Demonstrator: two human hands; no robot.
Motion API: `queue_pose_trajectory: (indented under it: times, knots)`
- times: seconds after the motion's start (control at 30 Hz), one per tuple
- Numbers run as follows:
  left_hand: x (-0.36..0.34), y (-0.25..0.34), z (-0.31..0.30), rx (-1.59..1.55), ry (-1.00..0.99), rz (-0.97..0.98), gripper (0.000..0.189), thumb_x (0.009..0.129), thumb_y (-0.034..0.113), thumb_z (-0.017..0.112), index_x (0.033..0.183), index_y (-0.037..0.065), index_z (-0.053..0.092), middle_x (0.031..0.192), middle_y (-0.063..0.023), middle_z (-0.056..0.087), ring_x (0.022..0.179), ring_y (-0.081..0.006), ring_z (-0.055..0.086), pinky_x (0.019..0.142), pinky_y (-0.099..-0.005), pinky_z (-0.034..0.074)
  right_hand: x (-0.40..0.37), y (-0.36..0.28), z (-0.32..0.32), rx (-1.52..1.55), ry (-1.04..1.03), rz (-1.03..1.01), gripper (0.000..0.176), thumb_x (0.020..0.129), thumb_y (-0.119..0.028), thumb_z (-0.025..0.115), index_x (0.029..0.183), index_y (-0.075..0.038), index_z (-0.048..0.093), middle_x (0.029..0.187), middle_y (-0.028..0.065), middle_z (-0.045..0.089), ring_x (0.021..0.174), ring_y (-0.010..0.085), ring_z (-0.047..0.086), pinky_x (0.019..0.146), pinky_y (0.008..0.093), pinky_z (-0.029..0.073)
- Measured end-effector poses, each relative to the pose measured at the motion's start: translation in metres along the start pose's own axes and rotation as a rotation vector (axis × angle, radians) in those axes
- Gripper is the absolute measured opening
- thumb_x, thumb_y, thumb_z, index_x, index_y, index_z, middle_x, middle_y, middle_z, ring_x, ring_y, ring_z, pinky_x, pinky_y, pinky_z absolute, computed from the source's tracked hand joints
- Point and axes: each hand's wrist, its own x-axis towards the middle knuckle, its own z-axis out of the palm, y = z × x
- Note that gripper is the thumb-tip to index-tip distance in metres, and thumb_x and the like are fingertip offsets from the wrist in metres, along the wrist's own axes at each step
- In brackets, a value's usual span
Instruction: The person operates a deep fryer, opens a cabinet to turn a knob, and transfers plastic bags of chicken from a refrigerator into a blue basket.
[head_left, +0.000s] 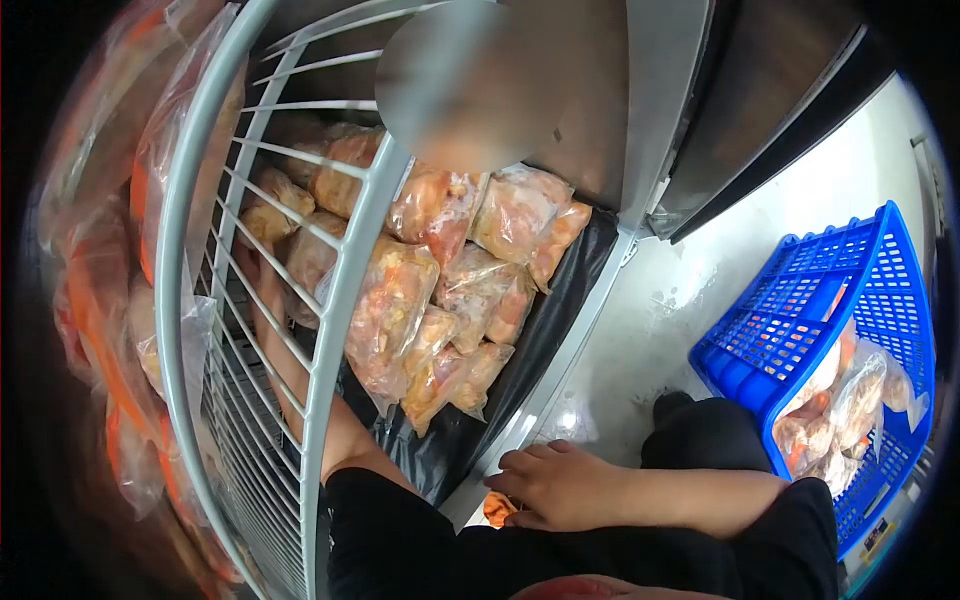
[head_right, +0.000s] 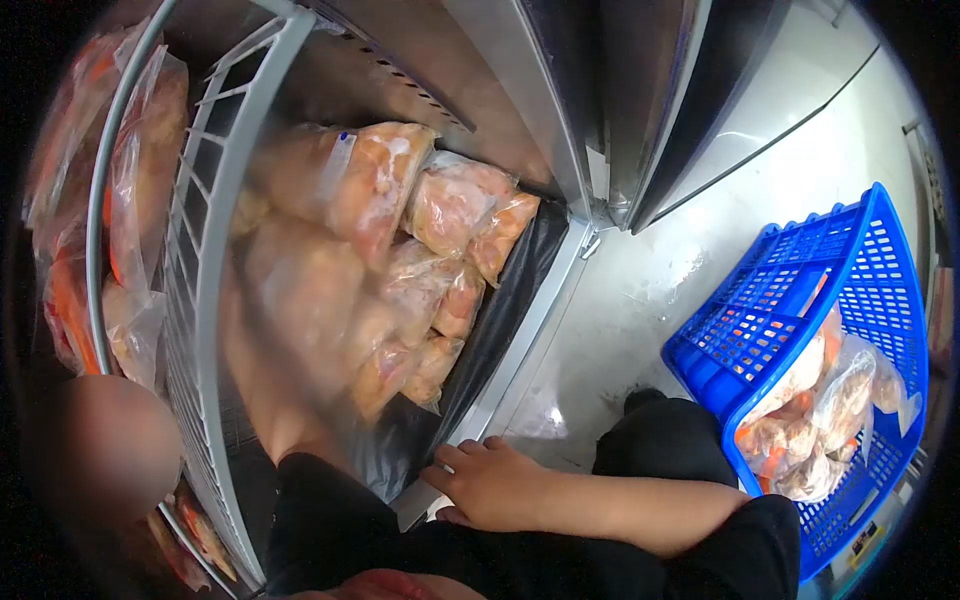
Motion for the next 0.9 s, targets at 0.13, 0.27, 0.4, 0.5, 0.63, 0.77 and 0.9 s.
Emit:
queue_pose_trajectory:
  times: [0.13, 0.27, 0.4, 0.5, 0.63, 0.77, 0.9]
  knots:
    - [0.004, 0.005, 0.005, 0.005, -0.005, 0.004, 0.057, 0.081, 0.043, 0.038, 0.125, 0.008, 0.033, 0.124, -0.0152, 0.038, 0.108, -0.028, 0.045, 0.088, -0.0385, 0.041, -0.002, -0.001, 0.007, -0.016, -0.002, -0.003, 0.046, 0.078, -0.033, 0.058, 0.117, -0.01, 0.048, 0.108, 0.0111, 0.048, 0.101, 0.0287, 0.05, 0.083, 0.0413, 0.042]
    - [-0.003, 0.013, -0.001, 0.015, 0.013, 0.002, 0.055, 0.081, 0.04, 0.039, 0.125, 0.008, 0.034, 0.123, -0.0157, 0.039, 0.107, -0.0277, 0.045, 0.087, -0.0378, 0.041, -0.004, -0.004, 0.015, -0.064, 0.035, -0.04, 0.043, 0.078, -0.032, 0.058, 0.112, -0.006, 0.051, 0.107, 0.0125, 0.049, 0.096, 0.029, 0.052, 0.077, 0.0424, 0.044]
    - [-0.031, 0.011, -0.033, 0.013, 0.063, -0.017, 0.053, 0.081, 0.038, 0.041, 0.124, 0.007, 0.034, 0.122, -0.0161, 0.04, 0.106, -0.0274, 0.046, 0.086, -0.0372, 0.042, -0.004, -0.007, 0.02, -0.115, 0.025, -0.056, 0.041, 0.078, -0.031, 0.058, 0.11, -0.006, 0.052, 0.106, 0.0127, 0.049, 0.096, 0.0282, 0.052, 0.076, 0.0418, 0.043]
    - [-0.052, -0.003, -0.068, 0.008, 0.102, -0.038, 0.052, 0.081, 0.036, 0.042, 0.123, 0.006, 0.035, 0.121, -0.0165, 0.04, 0.105, -0.0271, 0.047, 0.085, -0.0367, 0.042, -0.005, -0.007, 0.019, -0.112, 0.032, -0.061, 0.04, 0.078, -0.031, 0.057, 0.11, -0.007, 0.052, 0.106, 0.0124, 0.05, 0.096, 0.0278, 0.052, 0.076, 0.0418, 0.043]
    - [-0.076, -0.023, -0.093, 0.003, 0.135, -0.068, 0.051, 0.081, 0.034, 0.043, 0.122, 0.005, 0.035, 0.12, -0.017, 0.041, 0.104, -0.0268, 0.048, 0.084, -0.036, 0.043, -0.004, -0.008, 0.016, -0.114, 0.038, -0.043, 0.04, 0.079, -0.031, 0.056, 0.11, -0.007, 0.052, 0.107, 0.013, 0.049, 0.098, 0.0283, 0.052, 0.077, 0.0427, 0.043]
    - [-0.082, -0.043, -0.097, -0.008, 0.124, -0.079, 0.049, 0.081, 0.031, 0.044, 0.121, 0.004, 0.036, 0.119, -0.0174, 0.042, 0.103, -0.0265, 0.048, 0.084, -0.0353, 0.044, -0.002, -0.006, 0.015, -0.087, -0.007, -0.029, 0.041, 0.08, -0.033, 0.056, 0.111, -0.007, 0.052, 0.11, 0.0137, 0.049, 0.1, 0.0292, 0.051, 0.079, 0.0426, 0.043]
    - [-0.076, -0.069, -0.089, -0.021, 0.083, -0.097, 0.048, 0.081, 0.029, 0.046, 0.12, 0.003, 0.037, 0.118, -0.0179, 0.043, 0.102, -0.0262, 0.049, 0.083, -0.0346, 0.044, -0.004, -0.007, 0.018, -0.072, -0.015, -0.041, 0.042, 0.08, -0.033, 0.056, 0.112, -0.007, 0.052, 0.111, 0.0139, 0.049, 0.101, 0.0302, 0.05, 0.08, 0.0416, 0.043]
